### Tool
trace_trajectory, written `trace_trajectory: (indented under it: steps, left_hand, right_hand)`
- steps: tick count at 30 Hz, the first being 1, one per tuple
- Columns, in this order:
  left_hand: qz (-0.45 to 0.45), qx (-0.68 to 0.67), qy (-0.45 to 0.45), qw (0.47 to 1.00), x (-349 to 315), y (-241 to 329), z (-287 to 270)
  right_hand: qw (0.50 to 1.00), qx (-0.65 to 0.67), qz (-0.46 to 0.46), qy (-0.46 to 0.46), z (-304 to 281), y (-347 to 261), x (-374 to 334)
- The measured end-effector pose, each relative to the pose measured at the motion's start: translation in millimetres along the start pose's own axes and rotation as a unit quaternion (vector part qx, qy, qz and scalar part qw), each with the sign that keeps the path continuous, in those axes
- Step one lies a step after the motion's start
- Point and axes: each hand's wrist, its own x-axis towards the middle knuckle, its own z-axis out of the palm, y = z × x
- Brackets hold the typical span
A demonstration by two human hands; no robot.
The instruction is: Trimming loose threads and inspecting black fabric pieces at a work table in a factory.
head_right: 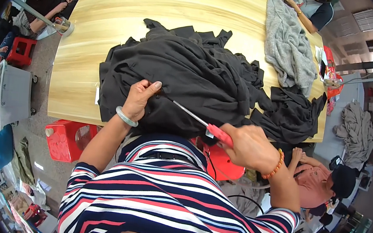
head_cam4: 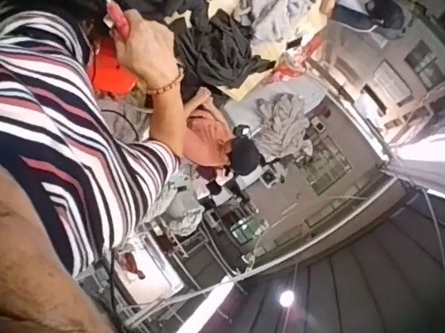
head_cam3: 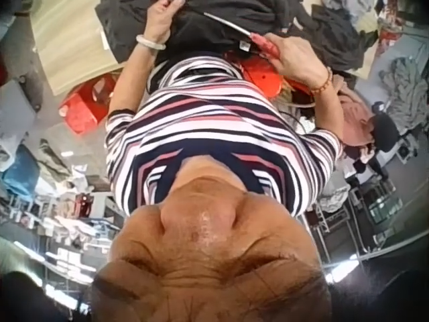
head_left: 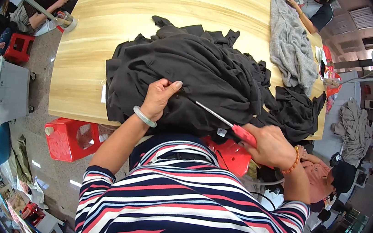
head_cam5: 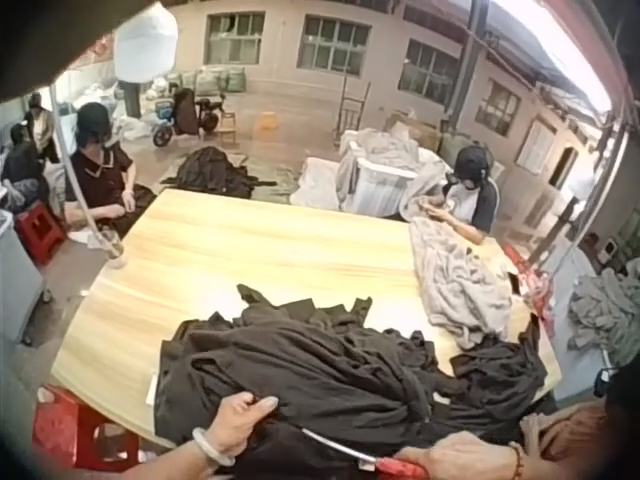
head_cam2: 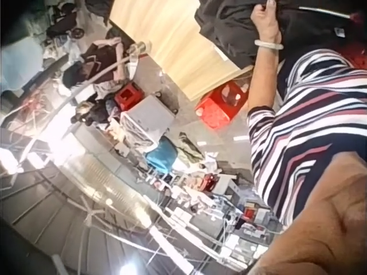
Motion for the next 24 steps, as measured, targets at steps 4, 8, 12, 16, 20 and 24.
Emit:
trace_trajectory:
  steps: [4,8,12,16,20,24]
  left_hand:
    - [0.026,0.145,-0.051,0.988,-25,20,0]
    - [0.274,0.650,-0.095,0.702,-63,45,-9]
    - [0.150,0.457,-0.024,0.876,-64,29,-31]
    - [0.013,0.179,-0.021,0.984,-60,46,-38]
    - [0.105,0.404,-0.034,0.908,-70,68,-16]
    - [0.227,0.352,-0.113,0.901,-85,105,38]
  right_hand:
    - [0.995,0.054,-0.009,0.082,27,5,-15]
    - [0.994,0.055,-0.042,0.085,40,2,-9]
    - [0.994,0.059,-0.080,0.041,41,-9,-5]
    - [0.993,0.060,-0.103,-0.003,34,-32,10]
    - [0.992,0.047,-0.115,0.013,42,-30,23]
    - [0.989,0.035,-0.144,0.025,68,-32,44]
